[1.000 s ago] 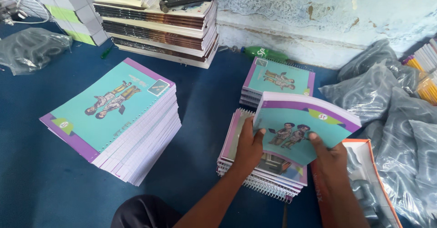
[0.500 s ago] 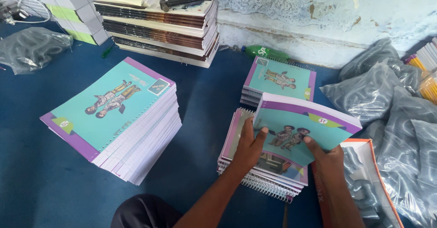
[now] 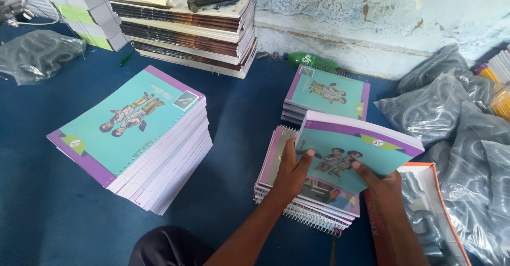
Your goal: The person sits on the floor and assembles spiral-bound notebooks by inserting plastic spiral coils into pre-punched holes. They handle stacks of notebooks, align the coils, and secure them by hand.
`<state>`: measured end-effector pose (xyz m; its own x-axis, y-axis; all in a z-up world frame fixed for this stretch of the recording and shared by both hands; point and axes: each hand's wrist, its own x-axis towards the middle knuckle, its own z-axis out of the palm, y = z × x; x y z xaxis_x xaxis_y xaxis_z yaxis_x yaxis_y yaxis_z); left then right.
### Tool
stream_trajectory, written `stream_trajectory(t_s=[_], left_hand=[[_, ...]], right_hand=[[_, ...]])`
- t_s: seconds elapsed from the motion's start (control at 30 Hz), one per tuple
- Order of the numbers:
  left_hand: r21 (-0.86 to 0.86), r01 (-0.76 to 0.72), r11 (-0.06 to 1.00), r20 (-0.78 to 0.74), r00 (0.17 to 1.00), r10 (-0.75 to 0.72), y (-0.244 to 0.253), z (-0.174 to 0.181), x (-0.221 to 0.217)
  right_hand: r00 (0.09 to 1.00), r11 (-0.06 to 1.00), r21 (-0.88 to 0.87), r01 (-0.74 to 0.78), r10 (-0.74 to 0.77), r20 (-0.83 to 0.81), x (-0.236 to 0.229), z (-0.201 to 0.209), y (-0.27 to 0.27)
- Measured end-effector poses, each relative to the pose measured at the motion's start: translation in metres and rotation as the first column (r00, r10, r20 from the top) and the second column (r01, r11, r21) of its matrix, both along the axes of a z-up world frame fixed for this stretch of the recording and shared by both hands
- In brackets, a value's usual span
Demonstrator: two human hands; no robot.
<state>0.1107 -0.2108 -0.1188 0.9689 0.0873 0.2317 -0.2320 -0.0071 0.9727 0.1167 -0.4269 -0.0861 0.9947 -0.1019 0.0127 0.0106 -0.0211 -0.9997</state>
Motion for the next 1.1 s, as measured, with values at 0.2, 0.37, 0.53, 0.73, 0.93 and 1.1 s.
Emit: stream_trajectory(t_s=[0.2,0.37,0.53,0.73,0.93,1.1], left_hand=[[0.019,-0.033,0.999,0.015,0.999,0.033,-0.008,-0.010,0.006],[0.095,-0.032,0.995,0.019,0.999,0.030,-0.005,-0.014,0.009],[0.086,-0.031,0.996,0.054,0.998,0.026,-0.003,-0.009,0.009],[0.102,-0.060,0.993,0.067,0.996,0.053,-0.003,-0.006,0.014],[0.095,-0.072,0.993,0.052,0.996,0.067,-0.002,-0.005,0.015],[0.096,-0.110,0.989,0.067,0.992,0.104,0.000,0.008,0.015]], right_hand=[[0.999,0.999,-0.038,0.010,-0.009,0.036,-0.003,-0.002,0.002],[0.997,1.000,-0.012,-0.006,0.006,0.076,-0.001,-0.003,0.003],[0.997,0.999,-0.023,0.032,-0.030,0.076,-0.002,0.000,0.008],[0.997,0.999,0.035,0.025,-0.027,0.078,-0.006,0.009,0.015],[0.988,0.985,-0.116,0.130,-0.119,0.099,-0.012,0.017,0.023],[0.985,0.981,-0.108,0.161,-0.152,0.086,-0.009,0.020,0.025]])
